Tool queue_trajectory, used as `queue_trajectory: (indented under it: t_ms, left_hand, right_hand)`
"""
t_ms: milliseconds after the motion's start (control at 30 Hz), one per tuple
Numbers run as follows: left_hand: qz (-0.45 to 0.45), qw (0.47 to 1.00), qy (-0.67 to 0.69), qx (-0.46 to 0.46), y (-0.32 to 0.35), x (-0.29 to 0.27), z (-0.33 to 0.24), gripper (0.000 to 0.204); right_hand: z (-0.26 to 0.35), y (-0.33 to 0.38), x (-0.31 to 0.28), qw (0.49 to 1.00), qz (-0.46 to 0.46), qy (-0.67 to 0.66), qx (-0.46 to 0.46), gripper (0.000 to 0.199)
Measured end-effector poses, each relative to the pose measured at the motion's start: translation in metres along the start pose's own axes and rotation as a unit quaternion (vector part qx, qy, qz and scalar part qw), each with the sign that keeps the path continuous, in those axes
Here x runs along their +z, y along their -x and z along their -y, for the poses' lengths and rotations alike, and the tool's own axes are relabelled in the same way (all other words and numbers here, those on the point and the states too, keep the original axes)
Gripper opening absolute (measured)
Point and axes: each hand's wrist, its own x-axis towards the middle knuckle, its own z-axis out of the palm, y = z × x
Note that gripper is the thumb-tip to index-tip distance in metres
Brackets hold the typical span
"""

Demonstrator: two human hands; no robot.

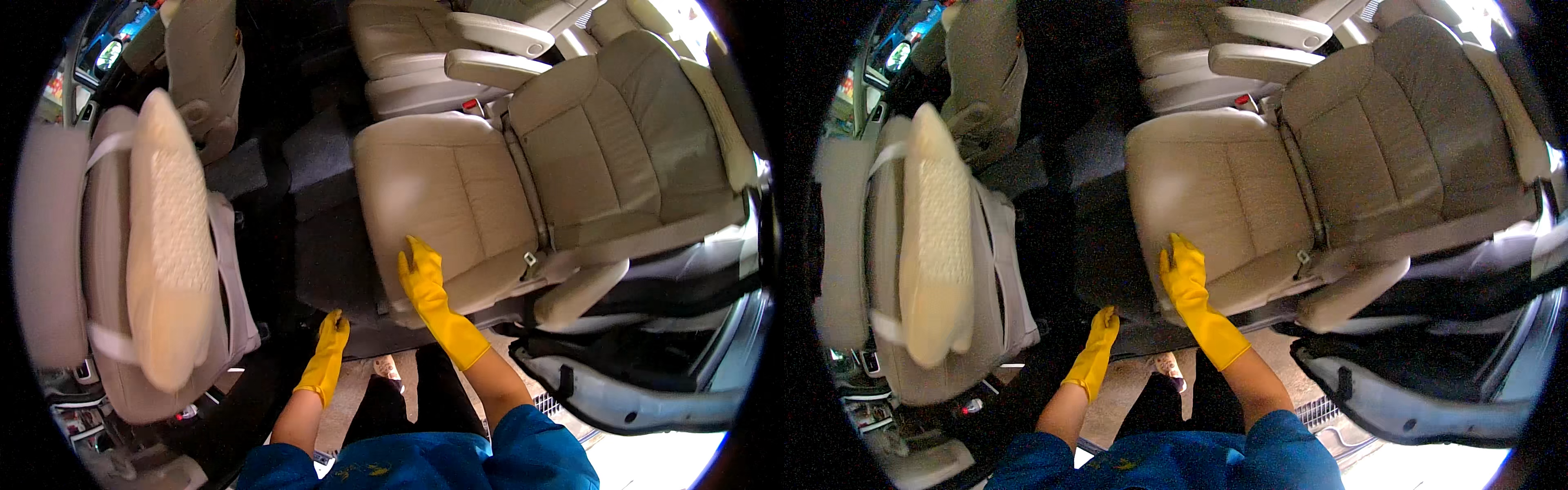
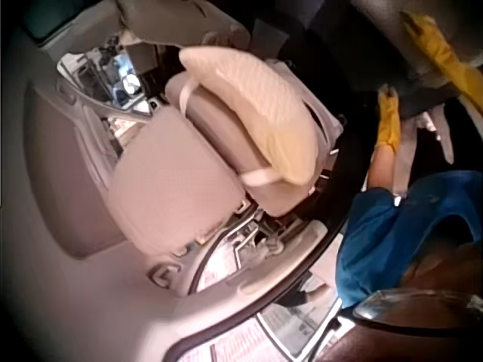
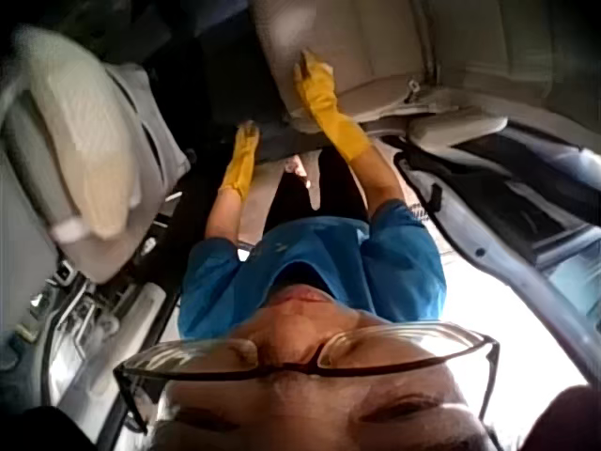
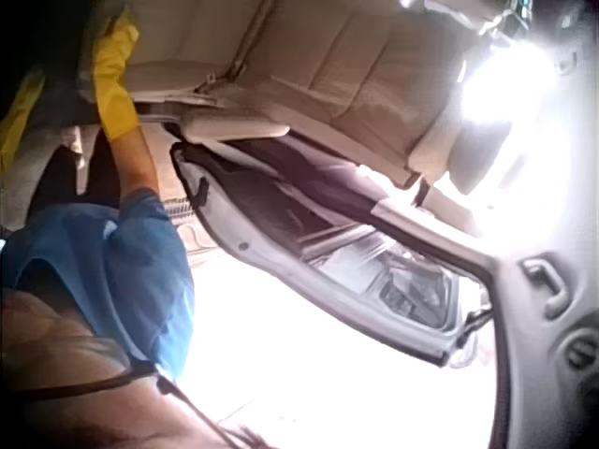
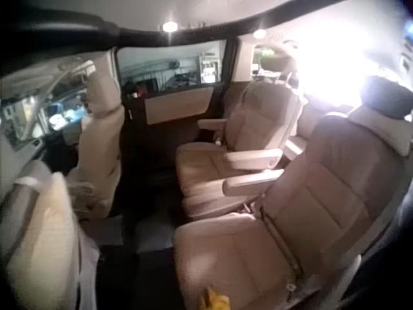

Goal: The person retrieves two car floor mats from a washing machine, carries them to a white car, and installs them in the front and rear footwells. The person adjusts the mats to fit the contours of the floor.

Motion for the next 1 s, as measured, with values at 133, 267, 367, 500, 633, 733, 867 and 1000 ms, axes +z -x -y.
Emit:
queue_trajectory:
  t_ms: [133,267,367,500,633,733,867,1000]
  left_hand:
    - [0.042,0.992,0.099,-0.062,-0.035,0.038,-0.038,0.033]
    - [0.068,0.956,0.276,-0.078,-0.073,0.073,-0.083,0.045]
    - [0.115,0.867,0.432,-0.220,-0.099,0.087,-0.100,0.046]
    - [0.111,0.887,0.301,-0.331,-0.172,0.068,-0.142,0.049]
    - [-0.068,0.968,0.087,-0.226,-0.234,0.081,-0.034,0.043]
    - [-0.118,0.983,-0.024,-0.138,-0.314,0.048,-0.004,0.037]
    - [-0.119,0.986,-0.092,-0.069,-0.436,0.023,-0.035,0.042]
    - [-0.088,0.970,-0.225,0.016,-0.547,0.009,-0.057,0.051]
  right_hand:
    - [-0.053,-0.060,0.006,0.997,-0.008,0.079,0.006,0.041]
    - [-0.109,-0.126,0.025,0.973,-0.101,0.193,0.079,0.046]
    - [-0.140,-0.173,0.038,0.964,-0.126,0.206,0.109,0.048]
    - [-0.182,-0.247,0.030,0.957,-0.173,0.230,0.029,0.049]
    - [-0.212,-0.314,0.056,0.946,-0.198,0.240,0.089,0.048]
    - [-0.231,-0.315,0.084,0.932,-0.211,0.257,0.145,0.049]
    - [-0.243,-0.314,0.080,0.904,-0.244,0.328,0.124,0.049]
    - [-0.238,-0.316,0.080,0.910,-0.243,0.306,0.138,0.048]
